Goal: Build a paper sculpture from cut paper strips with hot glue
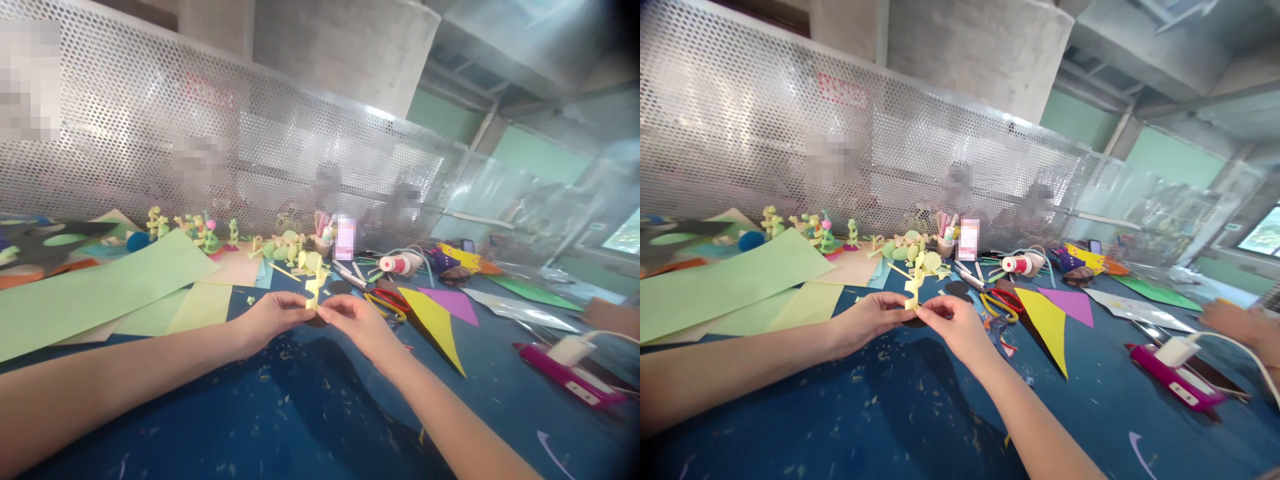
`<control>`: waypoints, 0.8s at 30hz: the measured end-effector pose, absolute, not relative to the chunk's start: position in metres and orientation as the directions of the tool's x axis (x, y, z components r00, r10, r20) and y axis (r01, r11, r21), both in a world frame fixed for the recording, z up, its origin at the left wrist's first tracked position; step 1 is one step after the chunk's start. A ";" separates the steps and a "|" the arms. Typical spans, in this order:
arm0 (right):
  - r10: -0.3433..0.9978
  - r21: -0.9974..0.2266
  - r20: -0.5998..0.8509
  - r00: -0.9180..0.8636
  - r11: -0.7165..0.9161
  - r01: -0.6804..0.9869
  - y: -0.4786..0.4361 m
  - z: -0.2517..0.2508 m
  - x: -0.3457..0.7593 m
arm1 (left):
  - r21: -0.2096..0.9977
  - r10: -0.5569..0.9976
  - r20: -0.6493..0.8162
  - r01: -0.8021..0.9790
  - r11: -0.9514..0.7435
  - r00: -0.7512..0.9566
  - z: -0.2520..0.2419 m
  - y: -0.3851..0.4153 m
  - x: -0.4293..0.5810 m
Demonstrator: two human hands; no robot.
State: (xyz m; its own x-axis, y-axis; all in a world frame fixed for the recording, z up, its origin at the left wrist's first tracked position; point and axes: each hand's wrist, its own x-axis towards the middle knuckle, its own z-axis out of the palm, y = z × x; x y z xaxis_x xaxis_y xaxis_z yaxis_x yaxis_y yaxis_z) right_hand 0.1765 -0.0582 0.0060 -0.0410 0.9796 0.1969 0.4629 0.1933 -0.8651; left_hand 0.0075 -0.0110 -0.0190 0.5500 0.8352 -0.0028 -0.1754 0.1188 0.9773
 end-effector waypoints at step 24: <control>0.884 -0.135 0.456 0.102 -0.044 0.990 -0.131 -0.026 0.256 | 0.951 0.824 -0.068 -0.214 0.224 0.563 -0.020 -0.006 0.006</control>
State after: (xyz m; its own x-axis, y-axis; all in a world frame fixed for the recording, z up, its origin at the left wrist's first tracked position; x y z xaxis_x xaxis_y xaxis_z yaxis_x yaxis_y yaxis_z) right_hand 0.2555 -0.1312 -0.0256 0.1020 0.8839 0.4564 0.9898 -0.0444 -0.1351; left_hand 0.0060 -0.0059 -0.0204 0.5630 0.8237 -0.0677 -0.2139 0.2243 0.9508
